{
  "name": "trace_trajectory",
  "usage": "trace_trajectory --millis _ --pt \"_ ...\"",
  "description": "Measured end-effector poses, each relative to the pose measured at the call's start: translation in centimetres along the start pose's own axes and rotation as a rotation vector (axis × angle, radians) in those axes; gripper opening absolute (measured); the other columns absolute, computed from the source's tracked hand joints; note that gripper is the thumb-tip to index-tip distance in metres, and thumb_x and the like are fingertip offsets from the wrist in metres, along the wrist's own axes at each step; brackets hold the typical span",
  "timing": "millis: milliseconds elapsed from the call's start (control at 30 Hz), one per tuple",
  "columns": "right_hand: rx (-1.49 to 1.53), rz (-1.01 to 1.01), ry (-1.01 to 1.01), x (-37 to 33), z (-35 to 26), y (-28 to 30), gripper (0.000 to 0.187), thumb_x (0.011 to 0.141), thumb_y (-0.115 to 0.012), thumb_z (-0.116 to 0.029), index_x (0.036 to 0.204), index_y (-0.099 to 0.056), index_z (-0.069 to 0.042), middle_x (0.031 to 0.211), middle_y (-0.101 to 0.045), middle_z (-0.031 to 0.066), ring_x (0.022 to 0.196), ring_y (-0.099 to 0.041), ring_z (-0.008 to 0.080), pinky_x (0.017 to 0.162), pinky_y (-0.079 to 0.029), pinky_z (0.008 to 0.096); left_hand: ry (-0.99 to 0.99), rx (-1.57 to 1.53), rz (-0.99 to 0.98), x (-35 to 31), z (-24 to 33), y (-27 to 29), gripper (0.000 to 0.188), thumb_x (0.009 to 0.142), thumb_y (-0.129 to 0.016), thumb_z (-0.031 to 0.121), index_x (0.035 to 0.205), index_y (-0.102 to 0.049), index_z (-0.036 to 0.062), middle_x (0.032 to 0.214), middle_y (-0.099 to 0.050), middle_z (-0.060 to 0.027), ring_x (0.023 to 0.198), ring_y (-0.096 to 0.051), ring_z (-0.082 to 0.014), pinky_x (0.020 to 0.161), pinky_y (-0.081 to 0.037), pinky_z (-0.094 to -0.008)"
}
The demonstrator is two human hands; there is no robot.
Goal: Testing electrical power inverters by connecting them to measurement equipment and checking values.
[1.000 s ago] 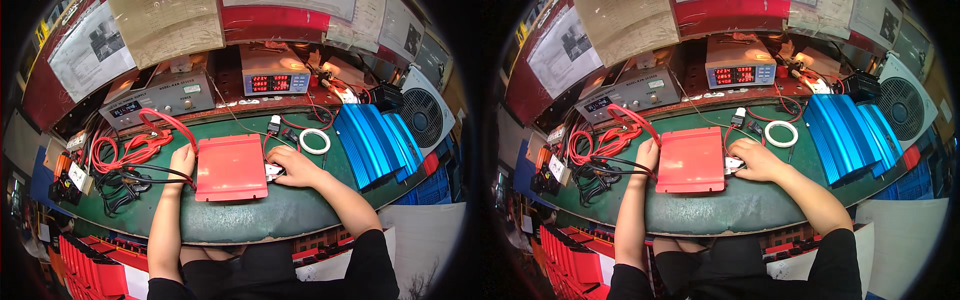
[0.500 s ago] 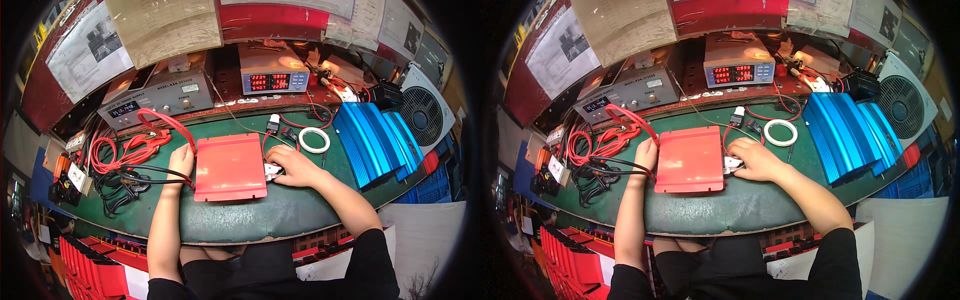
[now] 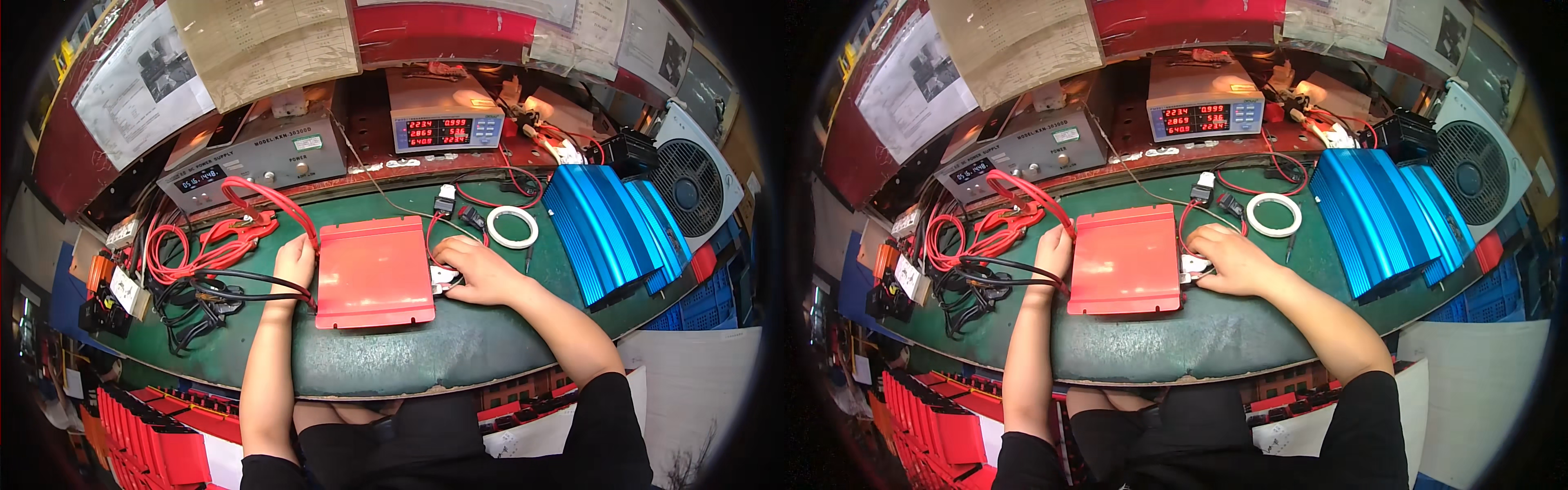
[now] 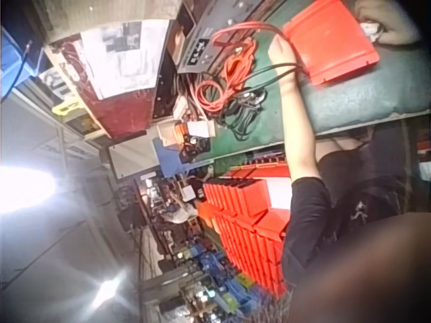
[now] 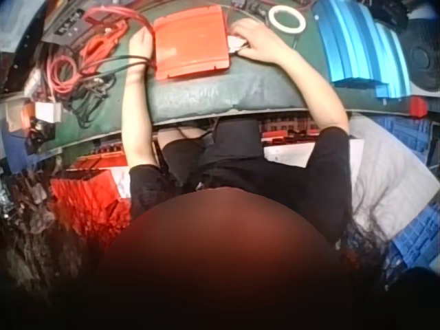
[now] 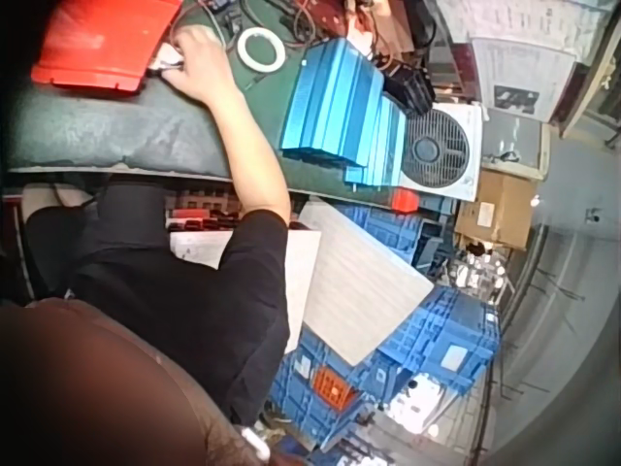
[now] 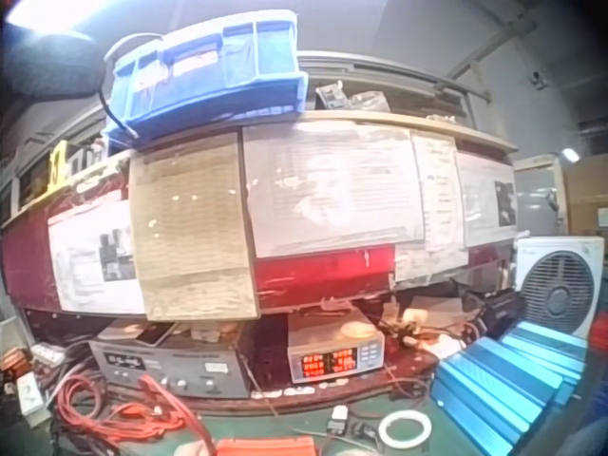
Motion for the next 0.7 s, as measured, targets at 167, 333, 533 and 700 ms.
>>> trace_trajectory --millis 167,333,533,700 --pt "0.003 -0.002 -0.005 0.1 0.0 0.0 0.041 0.073 -0.075 -0.019 0.105 -0.058 0.0 0.115 -0.059 0.0139 0.114 -0.055 0.035 0.098 -0.046 0.0439 -0.036 0.019 0.012 0.1 -0.1 0.2 0.044 0.103 -0.048 0.033 0.092 -0.062 -0.0079 0.072 -0.063 -0.0161 0.069 -0.054 -0.0161 0.07 -0.047 -0.0357" --pt "0.013 0.006 -0.005 0.0 0.0 0.1 0.041 0.072 -0.075 -0.019 0.104 -0.058 0.0 0.115 -0.059 0.0143 0.114 -0.055 0.0353 0.098 -0.046 0.044 -0.027 0.0 0.004 -0.3 1.3 0.2 0.044 0.102 -0.047 0.033 0.091 -0.061 -0.0078 0.074 -0.063 -0.017 0.07 -0.055 -0.0175 0.07 -0.047 -0.0358" --pt "0.011 0.003 0.007 0.1 -0.1 0.1 0.041 0.072 -0.075 -0.019 0.105 -0.057 0.0 0.114 -0.06 0.014 0.113 -0.055 0.0353 0.097 -0.046 0.0436 -0.027 0.014 0.009 -0.1 0.7 0.3 0.044 0.102 -0.047 0.033 0.091 -0.061 -0.0077 0.074 -0.063 -0.0172 0.07 -0.055 -0.0181 0.071 -0.047 -0.0358" --pt "0.016 -0.003 0.003 0.1 -0.1 0.1 0.042 0.072 -0.075 -0.019 0.105 -0.057 0.0 0.114 -0.059 0.0141 0.113 -0.055 0.0353 0.097 -0.046 0.0438 -0.028 0.006 0.012 0.1 0.0 0.2 0.044 0.103 -0.047 0.033 0.092 -0.062 -0.0076 0.075 -0.063 -0.017 0.071 -0.055 -0.0179 0.072 -0.047 -0.0357"
Point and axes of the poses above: each hand's wrist, its own x-axis towards the middle knuckle, its own y-axis out of the back of the hand, z = x × y, the point moved 6 cm from there along x, towards the middle knuckle
